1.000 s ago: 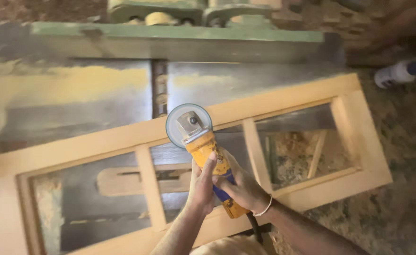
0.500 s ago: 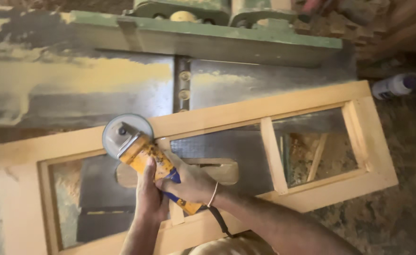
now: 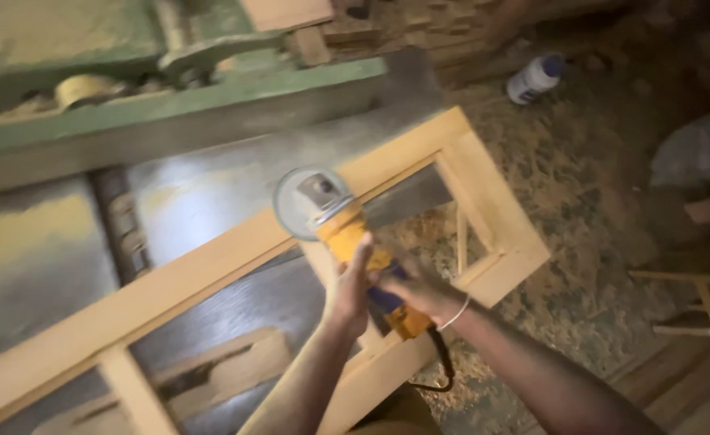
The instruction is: The person sands a wooden frame using a power sander, moving it across all sides and checking the surface by hand.
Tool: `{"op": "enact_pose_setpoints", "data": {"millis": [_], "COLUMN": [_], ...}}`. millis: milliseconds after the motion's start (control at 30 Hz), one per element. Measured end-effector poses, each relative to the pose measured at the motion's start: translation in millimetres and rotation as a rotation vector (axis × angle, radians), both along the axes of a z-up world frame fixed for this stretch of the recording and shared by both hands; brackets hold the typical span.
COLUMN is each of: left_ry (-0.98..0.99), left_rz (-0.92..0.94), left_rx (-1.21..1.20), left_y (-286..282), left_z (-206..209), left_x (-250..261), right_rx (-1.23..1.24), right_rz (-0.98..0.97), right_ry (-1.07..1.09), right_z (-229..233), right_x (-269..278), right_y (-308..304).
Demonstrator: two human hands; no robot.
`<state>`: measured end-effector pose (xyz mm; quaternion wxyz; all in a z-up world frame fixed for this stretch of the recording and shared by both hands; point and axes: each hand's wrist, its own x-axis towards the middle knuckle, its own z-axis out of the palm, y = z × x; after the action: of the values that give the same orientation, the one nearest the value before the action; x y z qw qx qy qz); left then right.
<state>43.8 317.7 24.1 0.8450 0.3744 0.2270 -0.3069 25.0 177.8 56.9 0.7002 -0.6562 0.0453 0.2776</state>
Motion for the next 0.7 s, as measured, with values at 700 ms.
{"op": "enact_pose_setpoints", "data": {"millis": [700], "left_ry": [0.071], "left_rz": [-0.417], "left_rx": [0.154], "left_y": [-319], "left_z": [-20], "left_x": [25], "right_rx": [-0.039], "right_rz": [-0.274], "right_ry": [0.111], "right_z": [-11], "right_x": [-23], "right_y": [-311]}}
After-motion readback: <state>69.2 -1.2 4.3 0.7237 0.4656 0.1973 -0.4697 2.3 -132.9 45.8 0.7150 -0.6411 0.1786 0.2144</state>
